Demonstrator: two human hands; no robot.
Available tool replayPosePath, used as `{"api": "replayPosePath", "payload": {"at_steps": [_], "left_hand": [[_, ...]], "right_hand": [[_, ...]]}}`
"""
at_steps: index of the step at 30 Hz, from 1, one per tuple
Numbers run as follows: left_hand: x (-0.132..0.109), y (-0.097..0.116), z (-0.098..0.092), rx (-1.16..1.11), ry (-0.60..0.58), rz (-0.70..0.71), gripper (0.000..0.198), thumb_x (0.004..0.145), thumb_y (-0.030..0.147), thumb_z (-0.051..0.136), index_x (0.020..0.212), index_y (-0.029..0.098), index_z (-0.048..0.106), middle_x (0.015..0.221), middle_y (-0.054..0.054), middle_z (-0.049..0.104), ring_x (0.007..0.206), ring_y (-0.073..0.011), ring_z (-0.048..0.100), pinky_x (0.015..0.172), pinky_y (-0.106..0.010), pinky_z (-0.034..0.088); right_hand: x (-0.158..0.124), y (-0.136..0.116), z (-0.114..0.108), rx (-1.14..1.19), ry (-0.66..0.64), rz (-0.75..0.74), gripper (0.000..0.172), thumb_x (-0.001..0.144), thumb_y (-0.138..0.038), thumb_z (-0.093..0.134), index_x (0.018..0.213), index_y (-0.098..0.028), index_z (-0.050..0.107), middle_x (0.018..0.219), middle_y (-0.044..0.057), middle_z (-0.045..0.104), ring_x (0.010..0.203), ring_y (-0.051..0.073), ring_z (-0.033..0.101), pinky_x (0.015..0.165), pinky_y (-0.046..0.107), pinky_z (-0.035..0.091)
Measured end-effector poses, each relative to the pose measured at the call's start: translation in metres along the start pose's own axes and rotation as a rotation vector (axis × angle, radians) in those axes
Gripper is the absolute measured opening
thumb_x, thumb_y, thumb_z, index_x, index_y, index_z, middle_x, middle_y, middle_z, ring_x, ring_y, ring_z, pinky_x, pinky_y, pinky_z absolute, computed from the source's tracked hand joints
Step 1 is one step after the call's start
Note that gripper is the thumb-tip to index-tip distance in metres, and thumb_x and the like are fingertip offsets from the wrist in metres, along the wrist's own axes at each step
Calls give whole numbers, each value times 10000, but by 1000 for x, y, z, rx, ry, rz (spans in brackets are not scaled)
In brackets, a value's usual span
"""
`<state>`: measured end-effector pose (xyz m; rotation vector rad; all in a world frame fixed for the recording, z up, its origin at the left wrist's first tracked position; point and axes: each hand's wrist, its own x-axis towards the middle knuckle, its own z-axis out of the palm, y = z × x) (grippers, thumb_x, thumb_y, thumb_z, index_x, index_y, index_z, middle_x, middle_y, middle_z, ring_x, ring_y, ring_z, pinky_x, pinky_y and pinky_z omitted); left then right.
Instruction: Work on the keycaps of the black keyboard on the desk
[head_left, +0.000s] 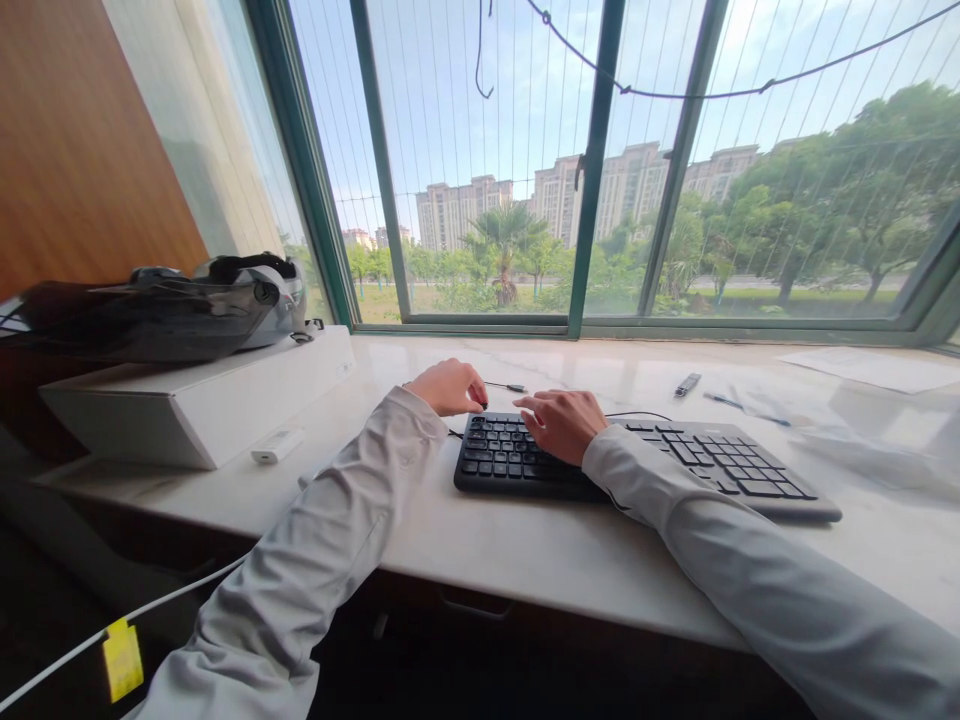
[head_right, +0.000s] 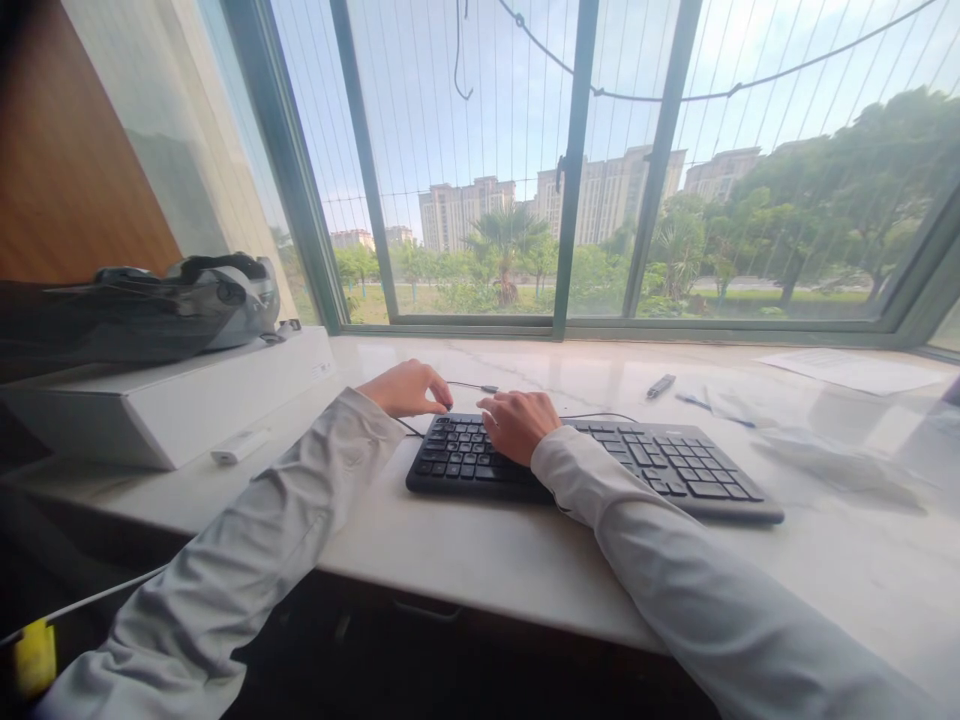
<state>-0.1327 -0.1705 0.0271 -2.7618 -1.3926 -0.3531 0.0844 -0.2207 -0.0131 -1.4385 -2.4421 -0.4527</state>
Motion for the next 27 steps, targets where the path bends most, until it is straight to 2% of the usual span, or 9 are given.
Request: {"api": "replayPosePath", "payload": {"at_steps": [4,9,16,27], "left_hand": [[2,-4,2,-60,-60,25,153,665,291,708,801,254,768,764,21,740,758,-138,670,730,-205,487],[3,-6,3,-73,-114,-26,179,638,271,737,809,241,775,768,5,740,750,-138,665,718,-197,478],[2,-3,5,-12,-95,-77,186,646,289,734,825,262,776,795,5,741,777,-148,659,722,-212,470],[-2,2,2,-11,-125,-66,207,678,254,677,858,228,776,802,-7,742,786,-142,663,716,-196,480]], "right_hand": [[0,0,0,11,10,5,401,946,-369,309,1206,-308,608,1075,27,698,971,186,627,754,307,418],[0,2,2,20,36,-4,374,935,-367,334,1127,-306,649,1027,12,711,939,190,637,728,297,418],[0,1,2,-1,-4,6,415,946,-375,298,1065,-298,687,992,30,713,904,191,636,743,301,414],[1,2,6,-5,9,-9,412,936,-381,294,985,-292,693,991,20,713,887,194,635,702,302,393]]}}
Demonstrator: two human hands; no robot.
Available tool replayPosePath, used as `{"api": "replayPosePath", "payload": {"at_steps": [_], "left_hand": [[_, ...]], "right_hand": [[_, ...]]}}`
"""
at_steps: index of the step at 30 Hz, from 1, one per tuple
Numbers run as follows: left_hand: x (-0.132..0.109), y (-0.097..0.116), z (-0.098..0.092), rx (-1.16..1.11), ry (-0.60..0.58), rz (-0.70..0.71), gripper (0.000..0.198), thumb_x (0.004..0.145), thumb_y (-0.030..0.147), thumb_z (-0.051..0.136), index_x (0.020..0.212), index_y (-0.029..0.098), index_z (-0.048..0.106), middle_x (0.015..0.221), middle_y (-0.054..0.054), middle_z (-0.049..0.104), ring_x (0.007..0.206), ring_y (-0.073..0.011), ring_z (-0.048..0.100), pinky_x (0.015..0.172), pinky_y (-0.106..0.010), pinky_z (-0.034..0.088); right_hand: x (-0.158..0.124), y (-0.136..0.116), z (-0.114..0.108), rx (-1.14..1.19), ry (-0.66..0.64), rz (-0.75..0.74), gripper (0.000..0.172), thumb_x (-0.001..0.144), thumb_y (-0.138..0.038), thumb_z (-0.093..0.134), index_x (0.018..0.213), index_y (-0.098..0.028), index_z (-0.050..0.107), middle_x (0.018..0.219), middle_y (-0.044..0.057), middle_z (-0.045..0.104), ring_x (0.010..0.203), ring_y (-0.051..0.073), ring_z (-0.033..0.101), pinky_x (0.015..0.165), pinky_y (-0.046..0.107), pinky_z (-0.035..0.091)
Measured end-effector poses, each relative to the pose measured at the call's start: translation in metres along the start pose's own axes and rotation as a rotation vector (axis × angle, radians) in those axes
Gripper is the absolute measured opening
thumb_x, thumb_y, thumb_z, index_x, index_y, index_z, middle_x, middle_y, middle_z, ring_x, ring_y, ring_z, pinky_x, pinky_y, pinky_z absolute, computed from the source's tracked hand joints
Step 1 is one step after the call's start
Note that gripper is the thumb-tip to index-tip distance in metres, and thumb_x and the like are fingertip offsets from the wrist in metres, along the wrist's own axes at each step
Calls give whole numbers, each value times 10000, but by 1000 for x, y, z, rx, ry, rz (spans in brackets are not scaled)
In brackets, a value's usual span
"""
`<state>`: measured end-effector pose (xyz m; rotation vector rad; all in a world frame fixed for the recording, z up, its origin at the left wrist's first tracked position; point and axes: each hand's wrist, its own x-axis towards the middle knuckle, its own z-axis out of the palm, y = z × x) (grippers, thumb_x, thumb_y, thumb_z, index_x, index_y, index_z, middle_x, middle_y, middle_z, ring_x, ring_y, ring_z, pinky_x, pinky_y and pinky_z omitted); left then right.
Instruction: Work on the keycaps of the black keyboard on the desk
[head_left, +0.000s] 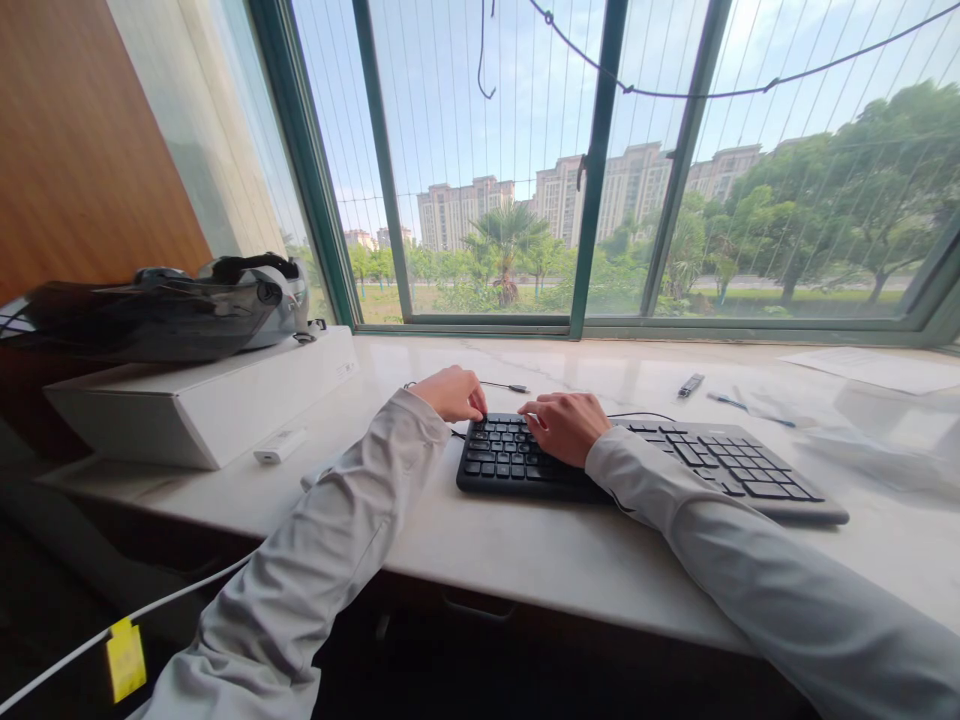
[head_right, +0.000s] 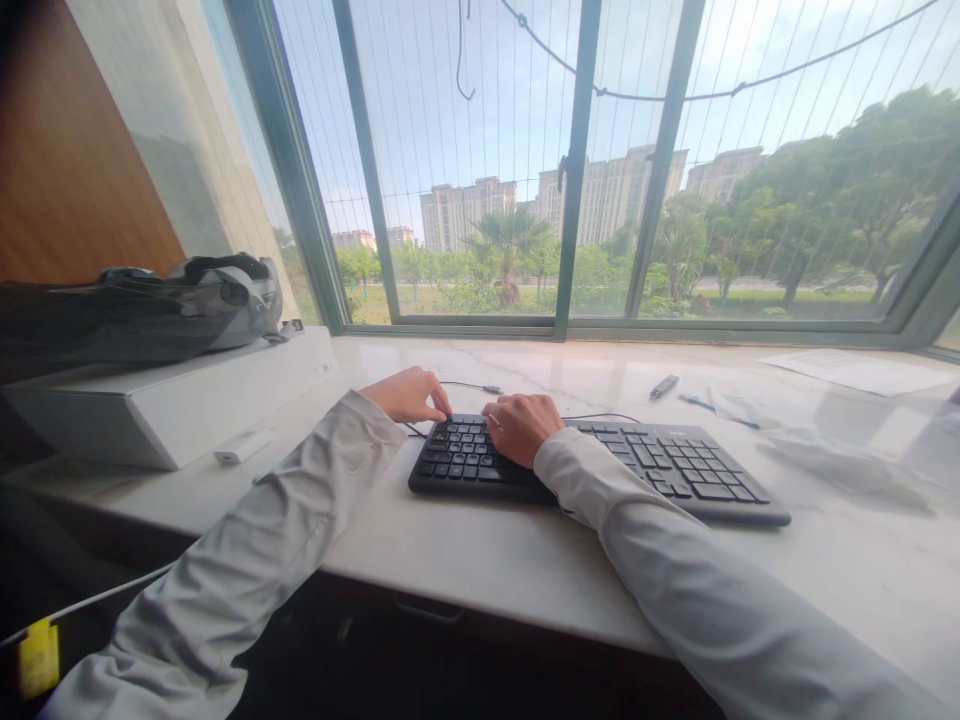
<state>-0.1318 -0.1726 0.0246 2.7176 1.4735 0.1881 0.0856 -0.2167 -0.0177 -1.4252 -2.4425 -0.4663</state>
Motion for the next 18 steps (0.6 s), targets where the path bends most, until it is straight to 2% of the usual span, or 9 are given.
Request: {"api": "replayPosePath", "payload": {"at_steps": [18], "left_hand": [[1,3,2,28,11,-35,182,646,252,705,815,242,773,765,-7,738,761,-143,659,734,-207,480]], "right_hand": [[0,-2,-1,-5,-18,10,407,934,-381,302,1046,-307,687,1026,17,711,900,195,639,735,303,407]]}}
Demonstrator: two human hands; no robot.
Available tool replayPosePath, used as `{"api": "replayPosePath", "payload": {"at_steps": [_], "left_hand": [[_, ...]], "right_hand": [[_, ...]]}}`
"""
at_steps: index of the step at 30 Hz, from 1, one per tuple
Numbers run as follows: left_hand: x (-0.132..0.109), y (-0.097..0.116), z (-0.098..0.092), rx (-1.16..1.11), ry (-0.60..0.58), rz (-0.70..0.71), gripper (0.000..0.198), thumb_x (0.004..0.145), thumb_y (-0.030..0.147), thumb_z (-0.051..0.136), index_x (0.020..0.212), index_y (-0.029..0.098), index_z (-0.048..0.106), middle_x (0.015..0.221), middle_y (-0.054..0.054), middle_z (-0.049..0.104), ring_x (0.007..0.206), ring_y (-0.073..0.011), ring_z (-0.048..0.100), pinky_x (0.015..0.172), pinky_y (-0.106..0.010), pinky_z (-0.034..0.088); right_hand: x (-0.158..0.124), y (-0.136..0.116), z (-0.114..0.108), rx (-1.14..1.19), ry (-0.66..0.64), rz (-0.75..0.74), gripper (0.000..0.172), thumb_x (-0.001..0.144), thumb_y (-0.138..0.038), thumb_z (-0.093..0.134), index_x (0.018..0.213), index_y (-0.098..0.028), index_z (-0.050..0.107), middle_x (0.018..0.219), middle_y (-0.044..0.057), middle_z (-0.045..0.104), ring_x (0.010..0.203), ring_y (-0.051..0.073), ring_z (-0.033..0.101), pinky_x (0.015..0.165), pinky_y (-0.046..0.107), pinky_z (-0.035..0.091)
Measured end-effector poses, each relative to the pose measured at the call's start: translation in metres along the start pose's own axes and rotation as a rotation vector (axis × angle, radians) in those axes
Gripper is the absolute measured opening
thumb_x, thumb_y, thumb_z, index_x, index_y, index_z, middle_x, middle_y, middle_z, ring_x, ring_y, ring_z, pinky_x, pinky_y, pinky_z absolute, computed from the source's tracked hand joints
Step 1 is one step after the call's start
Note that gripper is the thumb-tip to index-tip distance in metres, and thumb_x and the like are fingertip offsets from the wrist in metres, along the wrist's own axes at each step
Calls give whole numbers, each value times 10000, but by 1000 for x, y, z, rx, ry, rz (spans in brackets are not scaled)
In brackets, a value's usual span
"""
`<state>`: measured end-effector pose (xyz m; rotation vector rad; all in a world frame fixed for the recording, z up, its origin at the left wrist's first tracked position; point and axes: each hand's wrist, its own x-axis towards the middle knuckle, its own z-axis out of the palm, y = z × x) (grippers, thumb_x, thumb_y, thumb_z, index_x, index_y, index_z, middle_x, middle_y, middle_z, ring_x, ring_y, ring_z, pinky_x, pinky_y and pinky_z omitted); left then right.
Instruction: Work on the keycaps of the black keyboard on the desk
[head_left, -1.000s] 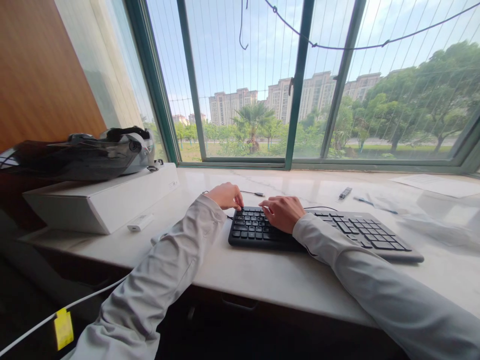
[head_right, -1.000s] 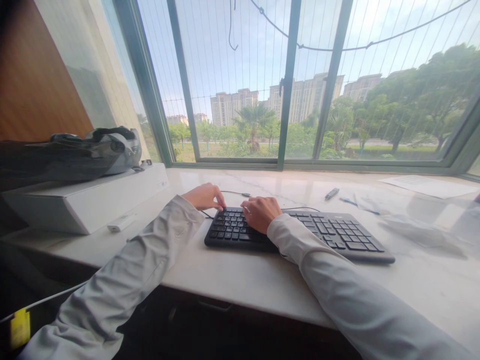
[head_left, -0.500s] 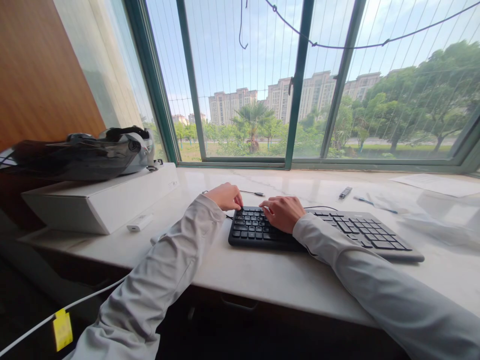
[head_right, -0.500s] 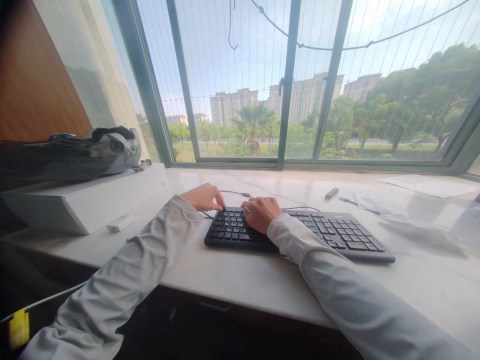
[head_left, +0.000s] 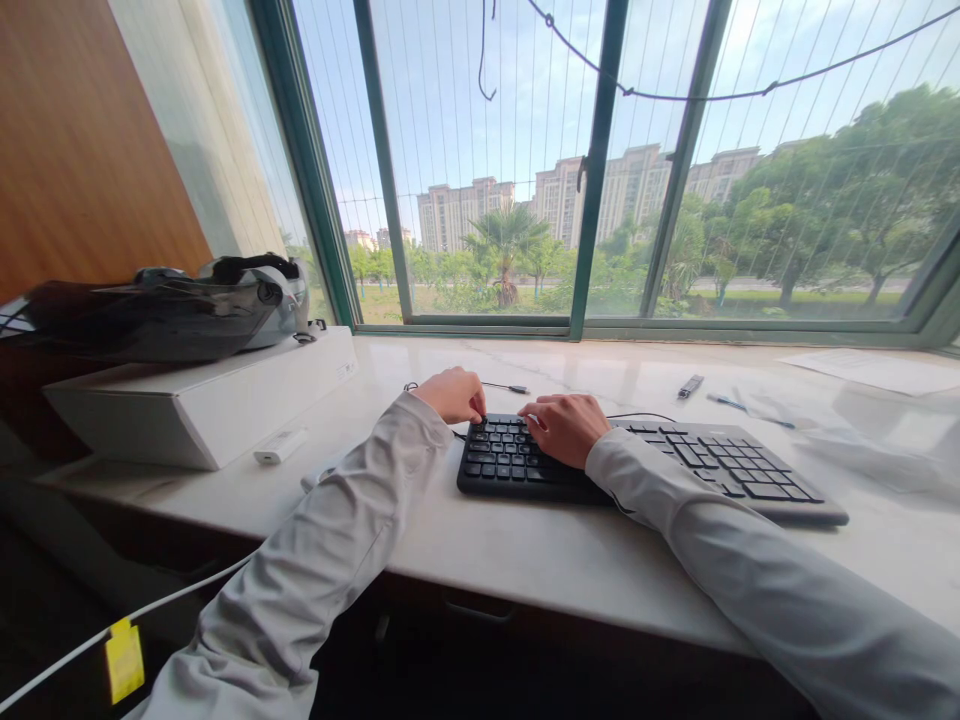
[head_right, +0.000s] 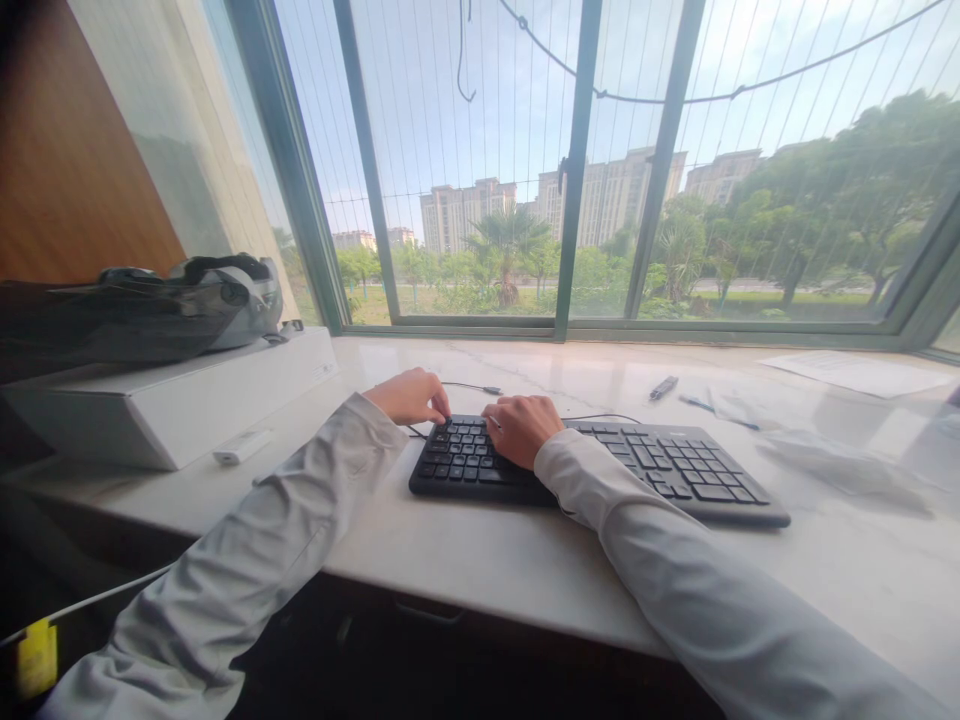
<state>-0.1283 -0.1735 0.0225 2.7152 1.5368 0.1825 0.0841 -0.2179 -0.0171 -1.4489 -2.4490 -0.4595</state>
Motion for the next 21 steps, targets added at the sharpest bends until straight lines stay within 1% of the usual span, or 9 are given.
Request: {"api": "replayPosePath", "payload": {"at_steps": [6,10,21], "left_hand": [[-1,2,1,7,8,-18,173,643,242,700,801,228,769,750,-11,734,741,-139,655,708,-207,479],[-1,3,0,12,25,-27,167,636,254,712,792,233,769,744,-12,731,778,-147,652,713,-205,478],[-1,1,1,-21,26,-55,174,627,244,730,796,225,767,759,-11,734,756,-142,652,703,-204,484]], "right_hand": [[0,0,0,9,13,-6,393,930,-375,317,1037,-307,689,1006,12,716,882,197,646,731,308,416],[-1,0,-1,0,17,-6,387,928,-373,324,1033,-309,691,997,7,716,874,204,650,721,318,421],[-1,-2,-4,-21,-36,6,401,944,-379,304,1097,-314,669,1041,22,707,896,198,644,742,309,409]]}}
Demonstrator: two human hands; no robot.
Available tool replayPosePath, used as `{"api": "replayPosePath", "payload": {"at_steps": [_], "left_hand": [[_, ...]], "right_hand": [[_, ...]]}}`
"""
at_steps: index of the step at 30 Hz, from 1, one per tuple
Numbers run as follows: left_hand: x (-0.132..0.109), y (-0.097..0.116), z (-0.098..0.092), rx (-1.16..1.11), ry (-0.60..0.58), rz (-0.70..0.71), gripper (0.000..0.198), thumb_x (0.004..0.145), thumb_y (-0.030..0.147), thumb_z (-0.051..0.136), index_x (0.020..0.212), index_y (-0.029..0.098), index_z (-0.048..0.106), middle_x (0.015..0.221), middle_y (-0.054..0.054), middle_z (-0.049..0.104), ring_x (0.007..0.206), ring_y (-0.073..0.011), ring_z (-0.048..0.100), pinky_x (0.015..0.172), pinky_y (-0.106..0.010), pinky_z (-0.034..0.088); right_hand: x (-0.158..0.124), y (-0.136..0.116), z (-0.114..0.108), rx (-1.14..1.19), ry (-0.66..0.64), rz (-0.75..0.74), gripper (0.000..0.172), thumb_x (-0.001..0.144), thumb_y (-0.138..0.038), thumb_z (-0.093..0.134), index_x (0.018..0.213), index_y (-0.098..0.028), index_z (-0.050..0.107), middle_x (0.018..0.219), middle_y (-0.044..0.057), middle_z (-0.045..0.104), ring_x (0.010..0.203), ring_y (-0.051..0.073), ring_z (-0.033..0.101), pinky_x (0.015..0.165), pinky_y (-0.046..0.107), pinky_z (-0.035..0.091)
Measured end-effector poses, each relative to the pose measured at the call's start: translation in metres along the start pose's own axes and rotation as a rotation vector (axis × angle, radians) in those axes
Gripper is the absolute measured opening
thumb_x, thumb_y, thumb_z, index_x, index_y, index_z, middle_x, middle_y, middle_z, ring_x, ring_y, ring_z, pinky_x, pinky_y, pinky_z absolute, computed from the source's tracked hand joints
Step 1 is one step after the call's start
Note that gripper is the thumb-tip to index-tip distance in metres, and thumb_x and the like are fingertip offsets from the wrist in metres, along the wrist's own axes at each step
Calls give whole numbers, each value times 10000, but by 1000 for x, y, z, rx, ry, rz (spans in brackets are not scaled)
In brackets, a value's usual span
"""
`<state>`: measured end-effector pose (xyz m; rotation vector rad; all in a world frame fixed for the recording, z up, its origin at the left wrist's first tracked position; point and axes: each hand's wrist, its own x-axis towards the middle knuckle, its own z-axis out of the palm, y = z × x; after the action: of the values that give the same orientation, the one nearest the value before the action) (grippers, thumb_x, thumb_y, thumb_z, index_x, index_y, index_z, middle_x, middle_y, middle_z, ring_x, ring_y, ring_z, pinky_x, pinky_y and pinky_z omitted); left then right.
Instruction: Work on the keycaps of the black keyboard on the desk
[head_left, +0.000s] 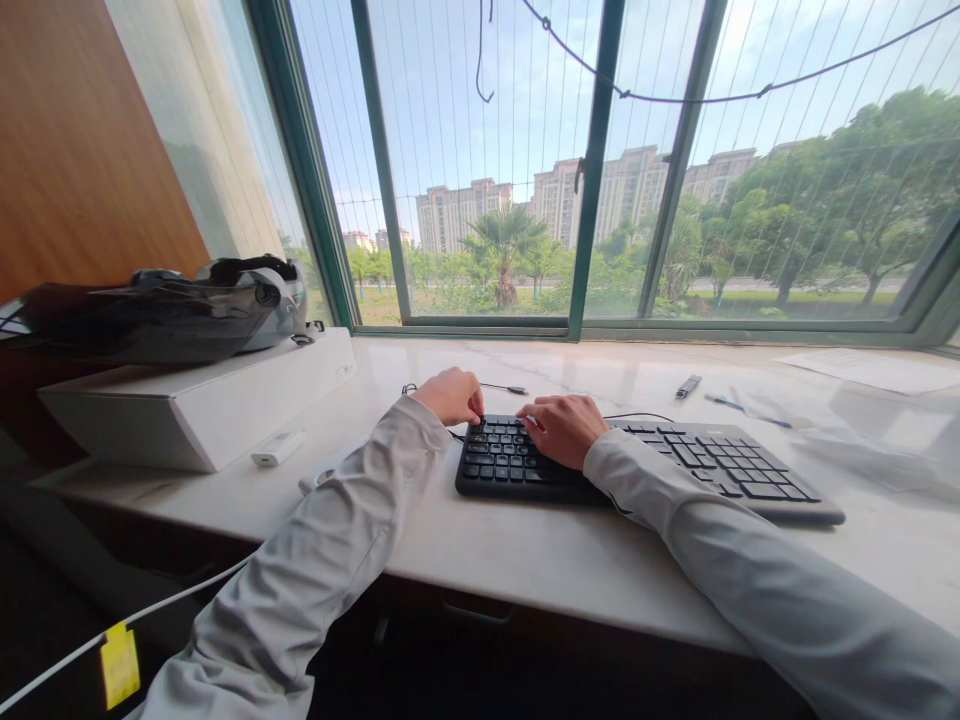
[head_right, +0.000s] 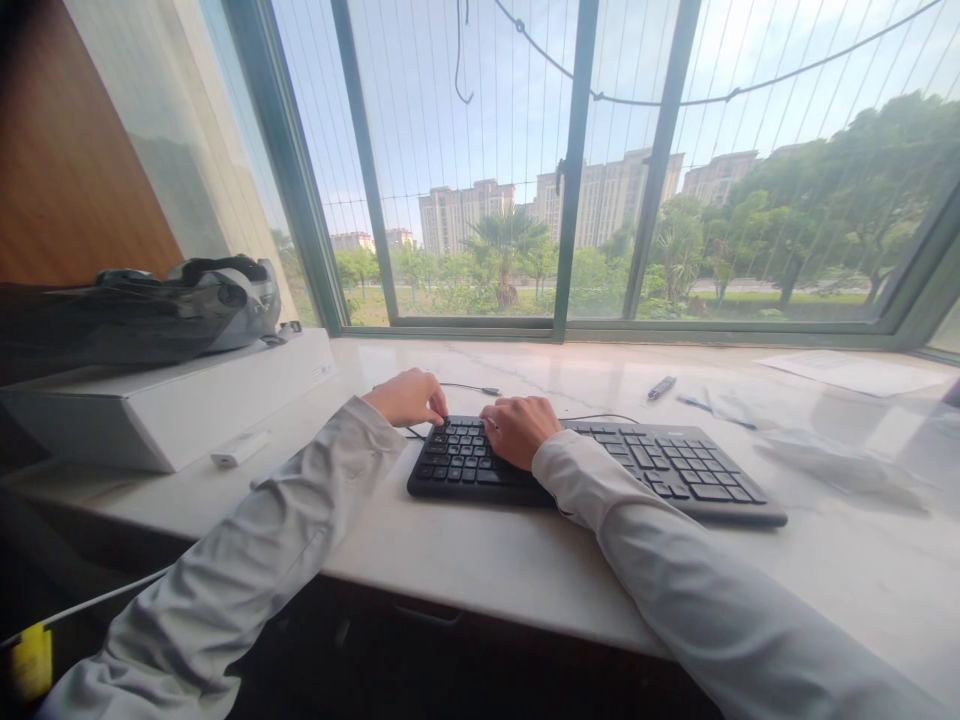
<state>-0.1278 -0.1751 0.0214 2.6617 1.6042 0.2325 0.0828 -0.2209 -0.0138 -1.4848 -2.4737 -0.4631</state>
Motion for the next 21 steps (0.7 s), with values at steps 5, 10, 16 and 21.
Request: {"api": "replayPosePath", "payload": {"at_steps": [5,10,16,21], "left_hand": [[2,-3,2,-31,-10,13,185,623,234,739,804,213,768,778,-15,737,769,-142,657,711,-200,489],[3,-2,1,-71,-20,6,184,618,226,745,798,199,769,780,-20,739,775,-143,662,694,-196,489],[6,-12,2,-186,-81,7,231,608,285,758,822,198,772,802,-20,743,774,-147,665,696,-200,487],[5,-12,2,-221,-106,-37,244,624,277,744,851,192,773,812,-27,745,793,-156,666,708,-209,490]], "right_hand": [[0,1,1,11,6,-2,405,945,-383,304,1110,-320,668,1040,23,706,903,201,644,754,309,415],[0,1,2,18,26,-7,390,940,-382,322,1092,-320,676,1027,19,709,892,208,649,734,315,422],[1,1,3,21,31,-12,388,938,-385,328,1092,-317,677,1038,22,709,896,215,652,728,316,426],[0,1,3,20,22,-11,399,944,-383,316,1079,-306,684,1056,28,705,906,210,650,740,314,427]]}}
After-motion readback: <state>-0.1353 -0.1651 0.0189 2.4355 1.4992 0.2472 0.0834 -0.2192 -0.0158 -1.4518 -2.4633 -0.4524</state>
